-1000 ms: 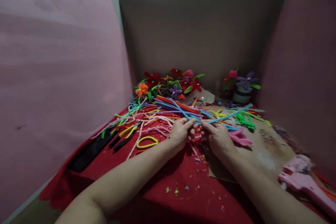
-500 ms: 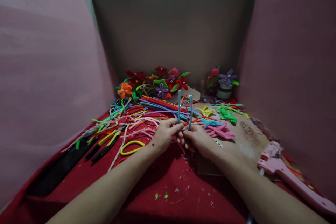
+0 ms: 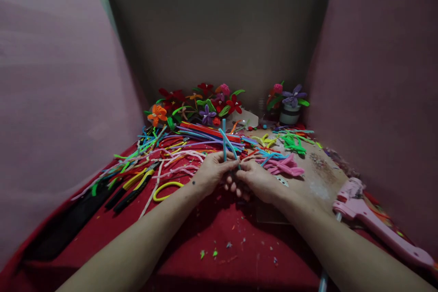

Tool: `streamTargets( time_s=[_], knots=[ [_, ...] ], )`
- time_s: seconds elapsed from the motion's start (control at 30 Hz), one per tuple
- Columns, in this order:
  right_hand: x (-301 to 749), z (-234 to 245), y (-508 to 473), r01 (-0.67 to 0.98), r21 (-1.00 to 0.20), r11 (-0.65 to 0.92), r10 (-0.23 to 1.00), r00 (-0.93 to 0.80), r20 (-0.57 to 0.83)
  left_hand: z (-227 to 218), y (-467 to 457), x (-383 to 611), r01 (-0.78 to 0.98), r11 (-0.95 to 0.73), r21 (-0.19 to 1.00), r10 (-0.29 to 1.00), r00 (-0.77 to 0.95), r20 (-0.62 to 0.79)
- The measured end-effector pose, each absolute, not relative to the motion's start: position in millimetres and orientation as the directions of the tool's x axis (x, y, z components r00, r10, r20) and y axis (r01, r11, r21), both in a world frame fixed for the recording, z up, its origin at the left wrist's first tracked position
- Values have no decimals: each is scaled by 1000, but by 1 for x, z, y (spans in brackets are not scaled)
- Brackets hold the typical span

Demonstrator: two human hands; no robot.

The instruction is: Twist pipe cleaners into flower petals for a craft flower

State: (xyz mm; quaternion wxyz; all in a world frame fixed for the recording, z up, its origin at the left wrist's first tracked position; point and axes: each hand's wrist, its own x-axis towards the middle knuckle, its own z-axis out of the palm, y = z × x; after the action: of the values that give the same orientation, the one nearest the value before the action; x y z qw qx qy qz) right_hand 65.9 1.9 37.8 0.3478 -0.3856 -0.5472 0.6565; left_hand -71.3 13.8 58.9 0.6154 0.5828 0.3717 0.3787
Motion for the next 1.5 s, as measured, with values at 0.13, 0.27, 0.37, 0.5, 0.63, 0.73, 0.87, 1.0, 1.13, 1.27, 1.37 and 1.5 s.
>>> streamTargets(
  time_s=[0.13,0.27,0.37,0.5,0.63,0.73,0.87,1.0,1.13,1.27,1.37,1.5],
  knots=[
    [69,40,5,-379,-901,-214,879,-477,-8,62,20,-76,-89,78,993,920,390,-37],
    [70,39,6,-487,-833,-261,896,-443,-23,65,21,-76,-151,130,980,922,382,-64],
    [68,39,6,-520,-810,-271,914,-403,-47,67,19,-74,-183,118,976,925,378,-41],
    [69,38,7,-524,-811,-262,926,-373,-58,69,17,-73,-250,97,963,929,370,3],
    [70,39,8,-501,-830,-245,930,-363,-55,68,16,-75,-287,66,956,901,429,67],
    [70,41,6,-449,-866,-218,935,-352,-53,67,14,-75,-235,8,972,896,432,97],
    [70,45,5,-476,-849,-231,937,-344,-62,68,13,-75,-100,-95,990,927,352,125],
    [71,47,6,-594,-737,-323,927,-356,-120,69,16,-76,-111,-94,989,956,268,121],
    [72,47,8,-617,-688,-383,908,-387,-159,68,18,-77,-164,-38,986,956,282,84],
    [71,46,9,-601,-702,-383,906,-394,-157,67,18,-78,-154,-67,986,948,298,110],
    [70,45,8,-586,-721,-370,909,-389,-150,68,17,-78,-144,-93,985,943,304,133],
    [70,44,7,-557,-751,-355,911,-388,-143,70,14,-76,-133,-115,984,943,298,151]
  ],
)
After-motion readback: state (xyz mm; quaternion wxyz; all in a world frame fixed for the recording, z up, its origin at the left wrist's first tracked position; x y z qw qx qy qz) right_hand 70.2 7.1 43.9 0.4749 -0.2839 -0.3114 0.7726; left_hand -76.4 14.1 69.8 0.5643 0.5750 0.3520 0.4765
